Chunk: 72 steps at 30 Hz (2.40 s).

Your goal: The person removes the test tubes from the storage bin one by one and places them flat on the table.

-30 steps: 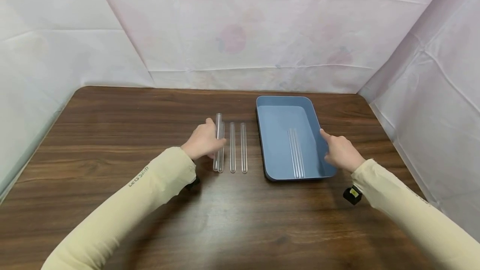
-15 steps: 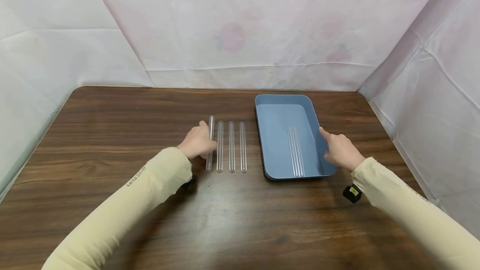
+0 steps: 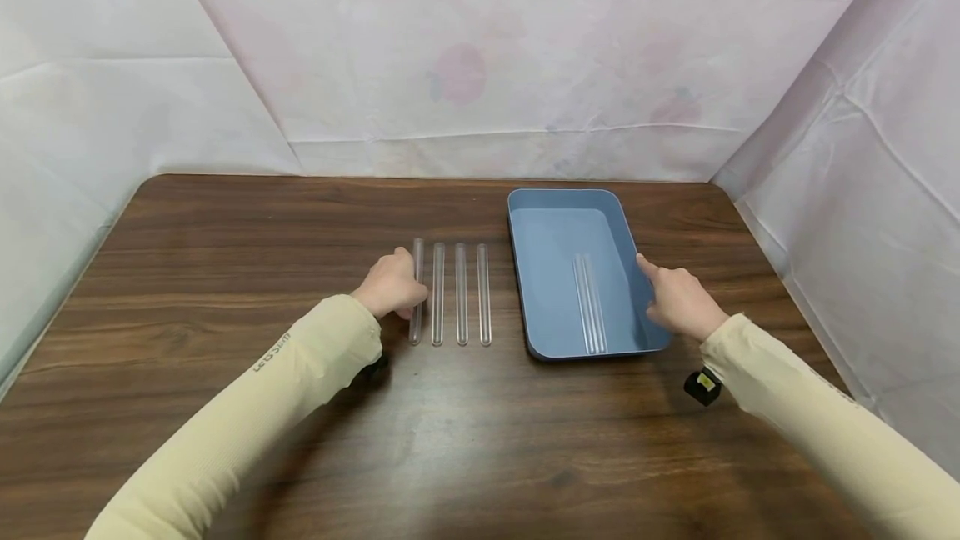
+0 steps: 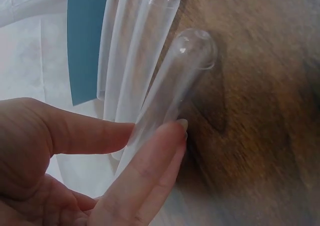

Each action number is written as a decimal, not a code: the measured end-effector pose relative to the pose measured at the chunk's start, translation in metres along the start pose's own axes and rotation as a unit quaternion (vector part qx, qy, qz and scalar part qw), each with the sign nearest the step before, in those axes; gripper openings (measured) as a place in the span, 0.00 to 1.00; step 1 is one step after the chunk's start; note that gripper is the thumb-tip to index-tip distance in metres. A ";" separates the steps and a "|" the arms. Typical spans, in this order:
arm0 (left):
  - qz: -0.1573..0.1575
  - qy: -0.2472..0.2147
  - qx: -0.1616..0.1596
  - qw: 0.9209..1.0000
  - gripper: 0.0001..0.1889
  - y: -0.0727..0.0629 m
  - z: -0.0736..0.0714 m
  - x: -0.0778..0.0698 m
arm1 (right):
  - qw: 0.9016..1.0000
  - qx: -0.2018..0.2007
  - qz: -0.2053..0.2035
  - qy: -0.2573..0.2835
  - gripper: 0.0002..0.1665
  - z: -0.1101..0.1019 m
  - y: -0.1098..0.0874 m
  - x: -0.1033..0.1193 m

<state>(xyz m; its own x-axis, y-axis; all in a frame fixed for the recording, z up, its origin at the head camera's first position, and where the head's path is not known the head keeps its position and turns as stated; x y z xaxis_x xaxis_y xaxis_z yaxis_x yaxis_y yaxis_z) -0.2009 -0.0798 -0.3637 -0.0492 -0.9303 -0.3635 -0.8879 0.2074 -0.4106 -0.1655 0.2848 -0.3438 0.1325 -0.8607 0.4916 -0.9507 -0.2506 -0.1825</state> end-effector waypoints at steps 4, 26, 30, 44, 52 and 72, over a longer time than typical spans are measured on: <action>0.000 0.005 0.001 1.000 0.36 0.000 0.000 0.000 | 1.000 -0.004 -0.004 -0.003 0.43 0.000 0.000 0.000; -0.007 0.020 0.008 1.000 0.37 0.000 -0.001 0.002 | 1.000 0.000 0.003 0.000 0.44 0.000 0.000 0.001; -0.010 0.022 0.005 1.000 0.33 -0.002 -0.004 0.001 | 1.000 -0.002 0.000 -0.003 0.44 0.000 0.000 0.000; 0.006 0.050 -0.022 0.998 0.32 -0.004 -0.014 -0.009 | 1.000 -0.002 -0.001 0.001 0.44 0.001 -0.001 -0.001; 0.019 0.047 -0.030 0.998 0.33 -0.006 -0.021 -0.032 | 1.000 -0.002 -0.002 0.001 0.44 0.001 -0.001 -0.001; 0.085 0.056 -0.038 0.994 0.21 -0.004 -0.022 -0.093 | 1.000 -0.001 -0.007 0.002 0.44 0.000 0.001 -0.002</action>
<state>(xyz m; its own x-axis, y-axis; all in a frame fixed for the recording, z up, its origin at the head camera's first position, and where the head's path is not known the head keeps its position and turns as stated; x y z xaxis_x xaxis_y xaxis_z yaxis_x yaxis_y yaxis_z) -0.2031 -0.0007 -0.3101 -0.2481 -0.9123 -0.3258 -0.8940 0.3451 -0.2857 -0.1665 0.2864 -0.3455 0.1439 -0.8554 0.4976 -0.9492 -0.2615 -0.1750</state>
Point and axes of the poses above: each hand's wrist, its own y-axis towards the middle knuckle, its own z-axis out of the palm, x = y × z, the point moved 3 cm from there along y, towards the middle knuckle, and after that the axes turned 14 degrees about y, right-handed, at the moved point
